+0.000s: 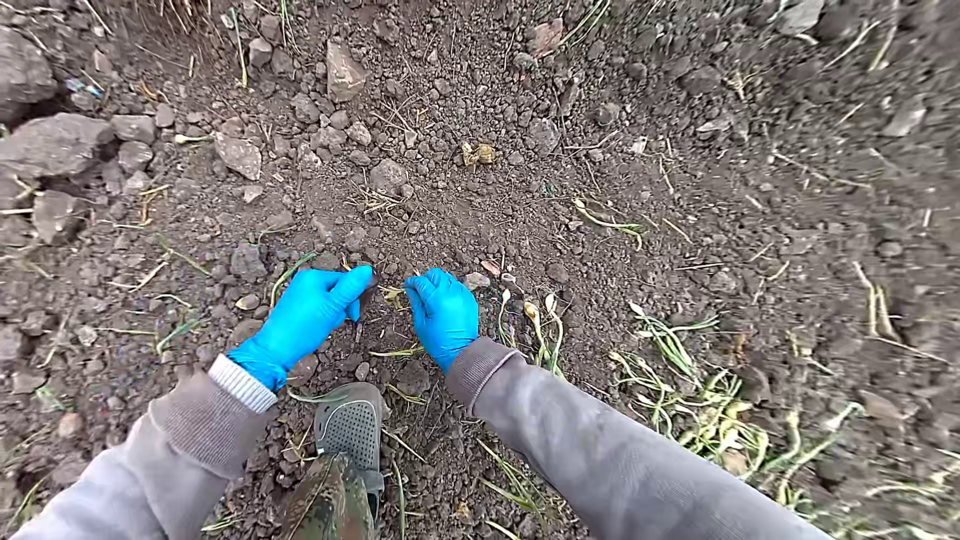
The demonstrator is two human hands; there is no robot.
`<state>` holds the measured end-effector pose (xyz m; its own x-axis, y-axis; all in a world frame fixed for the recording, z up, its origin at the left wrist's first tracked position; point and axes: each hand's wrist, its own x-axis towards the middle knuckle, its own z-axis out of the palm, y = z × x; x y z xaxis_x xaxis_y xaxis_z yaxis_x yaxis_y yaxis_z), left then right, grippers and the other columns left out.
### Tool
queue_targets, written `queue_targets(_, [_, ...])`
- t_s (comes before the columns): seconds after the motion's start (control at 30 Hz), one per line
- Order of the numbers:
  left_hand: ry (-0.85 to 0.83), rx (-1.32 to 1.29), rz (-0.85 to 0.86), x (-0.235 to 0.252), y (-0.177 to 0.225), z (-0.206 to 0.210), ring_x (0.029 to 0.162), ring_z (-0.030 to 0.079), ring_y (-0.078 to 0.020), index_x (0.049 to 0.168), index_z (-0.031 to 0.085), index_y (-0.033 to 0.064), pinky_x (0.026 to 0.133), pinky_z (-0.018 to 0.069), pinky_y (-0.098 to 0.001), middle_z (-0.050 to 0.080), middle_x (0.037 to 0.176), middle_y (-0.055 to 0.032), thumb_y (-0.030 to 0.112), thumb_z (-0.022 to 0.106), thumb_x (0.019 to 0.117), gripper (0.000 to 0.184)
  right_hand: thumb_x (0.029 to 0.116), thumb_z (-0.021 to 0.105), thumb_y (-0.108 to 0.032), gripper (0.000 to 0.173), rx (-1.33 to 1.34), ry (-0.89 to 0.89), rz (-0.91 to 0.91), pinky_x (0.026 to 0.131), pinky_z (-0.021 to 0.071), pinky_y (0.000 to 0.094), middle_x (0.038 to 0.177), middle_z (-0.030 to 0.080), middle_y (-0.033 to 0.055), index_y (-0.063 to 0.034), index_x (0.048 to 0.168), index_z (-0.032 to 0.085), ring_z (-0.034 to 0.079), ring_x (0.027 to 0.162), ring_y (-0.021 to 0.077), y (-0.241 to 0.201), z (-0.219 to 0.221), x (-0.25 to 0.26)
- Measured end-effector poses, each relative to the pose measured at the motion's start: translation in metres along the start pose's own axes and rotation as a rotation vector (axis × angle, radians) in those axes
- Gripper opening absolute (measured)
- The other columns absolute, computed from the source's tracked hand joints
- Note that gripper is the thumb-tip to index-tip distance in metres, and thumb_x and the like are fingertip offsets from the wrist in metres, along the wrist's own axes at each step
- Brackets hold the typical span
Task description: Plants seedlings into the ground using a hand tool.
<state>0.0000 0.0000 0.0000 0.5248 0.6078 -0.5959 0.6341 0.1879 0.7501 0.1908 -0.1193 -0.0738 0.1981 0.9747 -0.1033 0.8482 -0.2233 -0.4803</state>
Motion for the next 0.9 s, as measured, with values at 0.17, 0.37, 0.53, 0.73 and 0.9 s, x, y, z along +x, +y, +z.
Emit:
queue_targets(0.17, [0.124, -0.266, -0.012, -0.036, -0.007, -0.018, 0.038, 0.042, -0.0073, 0.073, 0.065, 0.0142, 0.037, 0.0350, -0.0210, 0.051, 0.050, 0.0022, 0.073, 0.035, 0.0984, 0.071, 0.1041, 0.057, -0.020, 0.024, -0.061, -0.467, 0.055, 0.093, 0.0552, 0.0503, 0.114, 0.072, 0.0132, -0.0104, 0.112, 0.077, 0.068, 0.109, 0.0320, -0.041, 0.064, 0.016])
queue_targets(0.37, [0.169, -0.426, 0.027, -0.059, -0.049, -0.022, 0.040, 0.045, -0.0055, 0.078, 0.065, 0.0194, 0.040, 0.0399, -0.0196, 0.054, 0.054, 0.0041, 0.079, 0.034, 0.0943, 0.069, 0.1047, 0.055, -0.028, 0.030, -0.021, -0.407, -0.013, 0.099, 0.0520, 0.0476, 0.127, 0.068, 0.0111, -0.0165, 0.126, 0.073, 0.063, 0.118, 0.0309, -0.026, 0.069, -0.018])
queue_targets(0.53, [0.268, -0.501, 0.053, -0.080, -0.049, -0.031, 0.042, 0.050, -0.0047, 0.083, 0.068, 0.0245, 0.041, 0.0436, -0.0194, 0.061, 0.059, 0.0050, 0.086, 0.035, 0.0874, 0.070, 0.0997, 0.061, -0.039, 0.054, -0.205, -0.109, 0.393, 0.102, 0.0454, 0.0608, 0.135, 0.061, 0.0244, -0.0082, 0.143, 0.058, 0.058, 0.125, 0.0448, 0.055, -0.016, -0.057])
queue_targets(0.73, [0.266, -0.593, -0.019, -0.071, -0.060, -0.023, 0.041, 0.048, -0.0061, 0.085, 0.065, 0.0199, 0.040, 0.0419, -0.0199, 0.059, 0.058, 0.0030, 0.081, 0.028, 0.0940, 0.071, 0.1010, 0.063, -0.016, 0.049, -0.123, -0.291, 0.690, 0.104, 0.0494, 0.0581, 0.123, 0.070, 0.0211, -0.0113, 0.149, 0.054, 0.065, 0.119, 0.0402, 0.091, -0.024, -0.058])
queue_targets(0.9, [0.225, -0.602, -0.054, -0.073, -0.075, -0.023, 0.044, 0.054, -0.0057, 0.087, 0.065, 0.0208, 0.042, 0.0458, -0.0206, 0.061, 0.059, 0.0049, 0.086, 0.026, 0.0887, 0.076, 0.0956, 0.060, -0.008, 0.034, -0.094, -0.137, 0.259, 0.086, 0.0592, 0.0495, 0.107, 0.072, 0.0160, -0.0116, 0.128, 0.072, 0.071, 0.099, 0.0332, 0.072, -0.021, -0.107])
